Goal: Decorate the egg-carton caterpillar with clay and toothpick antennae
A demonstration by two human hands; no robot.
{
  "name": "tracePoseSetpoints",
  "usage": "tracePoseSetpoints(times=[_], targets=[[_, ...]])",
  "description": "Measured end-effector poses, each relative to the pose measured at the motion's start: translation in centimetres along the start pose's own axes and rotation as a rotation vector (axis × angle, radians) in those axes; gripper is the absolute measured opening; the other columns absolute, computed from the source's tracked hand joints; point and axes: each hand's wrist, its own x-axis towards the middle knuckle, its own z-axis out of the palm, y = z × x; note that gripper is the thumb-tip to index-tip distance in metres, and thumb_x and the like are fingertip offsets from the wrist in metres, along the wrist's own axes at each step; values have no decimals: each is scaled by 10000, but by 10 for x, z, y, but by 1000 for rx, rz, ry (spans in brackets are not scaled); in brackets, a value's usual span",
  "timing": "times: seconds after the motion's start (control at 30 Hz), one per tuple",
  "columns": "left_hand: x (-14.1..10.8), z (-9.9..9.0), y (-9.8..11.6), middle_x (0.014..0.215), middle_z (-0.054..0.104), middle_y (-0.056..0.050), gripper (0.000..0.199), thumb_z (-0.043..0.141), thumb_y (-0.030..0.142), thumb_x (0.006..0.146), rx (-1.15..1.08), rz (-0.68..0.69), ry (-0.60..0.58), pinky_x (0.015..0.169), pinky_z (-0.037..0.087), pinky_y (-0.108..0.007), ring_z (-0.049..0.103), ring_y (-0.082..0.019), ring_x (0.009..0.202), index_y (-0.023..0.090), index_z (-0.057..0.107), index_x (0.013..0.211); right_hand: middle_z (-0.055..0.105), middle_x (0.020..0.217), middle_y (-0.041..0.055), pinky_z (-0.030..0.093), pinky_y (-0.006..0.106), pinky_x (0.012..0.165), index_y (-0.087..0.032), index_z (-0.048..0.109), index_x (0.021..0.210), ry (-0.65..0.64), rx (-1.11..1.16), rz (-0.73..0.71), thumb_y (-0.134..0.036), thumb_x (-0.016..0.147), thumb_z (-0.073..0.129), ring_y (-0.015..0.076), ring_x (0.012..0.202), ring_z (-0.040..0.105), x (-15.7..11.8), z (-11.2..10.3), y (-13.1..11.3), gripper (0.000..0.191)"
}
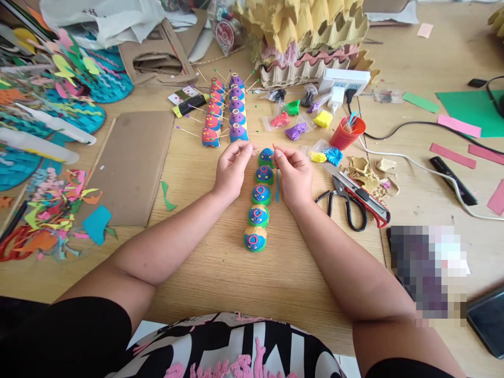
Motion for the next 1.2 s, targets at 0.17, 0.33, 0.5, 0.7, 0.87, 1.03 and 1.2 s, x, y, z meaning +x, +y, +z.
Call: tracePoseSetpoints(times=[0.17, 0.33, 0.5, 0.7, 0.87, 1.03, 1.2], targets=[[-2, 0, -1, 1029, 776, -36, 357, 696, 588, 931, 47, -3, -44, 948, 551, -295, 712, -155, 1000, 235, 724, 971, 759, 808, -12, 585, 286, 705, -244, 783, 891, -13, -31, -3, -601, 743, 865, 121, 719, 668, -2, 1, -2, 396], [-3, -3, 1, 1098, 758, -56, 302, 668, 544, 966, 159, 21, -61, 944, 530, -314, 678, -184, 1077, 257, 748, 1016, 698, 700, -11, 546, 274, 645, -223, 767, 813, -75, -155, -47, -698, 832, 733, 110, 639, 613, -8, 2, -10, 477], [-6, -4, 9, 1120, 750, -63, 337, 602, 567, 999, 231, 121, -104, 1094, 480, -381, 635, -218, 1178, 281, 781, 1006, 622, 624, -24, 468, 250, 577, -219, 741, 748, -89, -171, -69, -739, 869, 658, 90, 581, 538, -10, 1, -11, 541], [-8, -2, 12, 1121, 736, -75, 394, 630, 611, 967, 281, 176, -169, 1172, 437, -406, 625, -232, 1201, 270, 811, 1041, 560, 573, -30, 395, 252, 533, -205, 690, 655, -116, -191, -103, -760, 879, 627, 81, 544, 474, -12, 1, -13, 601], [-8, -3, 13, 1104, 731, -71, 471, 583, 668, 969, 304, 193, -205, 1165, 460, -404, 643, -226, 1197, 260, 814, 1020, 536, 550, -29, 383, 254, 517, -201, 640, 592, -132, -219, -102, -785, 877, 600, 79, 523, 451, -13, 2, -15, 651], [-6, -5, 17, 1085, 750, -66, 662, 366, 747, 1010, 251, 144, -216, 1175, 432, -416, 650, -223, 1179, 259, 808, 939, 535, 561, -23, 407, 258, 543, -207, 670, 612, -125, -209, -91, -784, 898, 572, 84, 536, 469, -12, 2, -13, 651], [-6, -1, 17, 1030, 749, -66, 538, 696, 770, 828, 284, 182, -210, 1129, 461, -412, 655, -242, 1140, 257, 791, 961, 460, 523, -34, 352, 264, 503, -214, 585, 557, -130, -257, -112, -836, 836, 595, 90, 520, 400, -14, 3, -20, 682]])
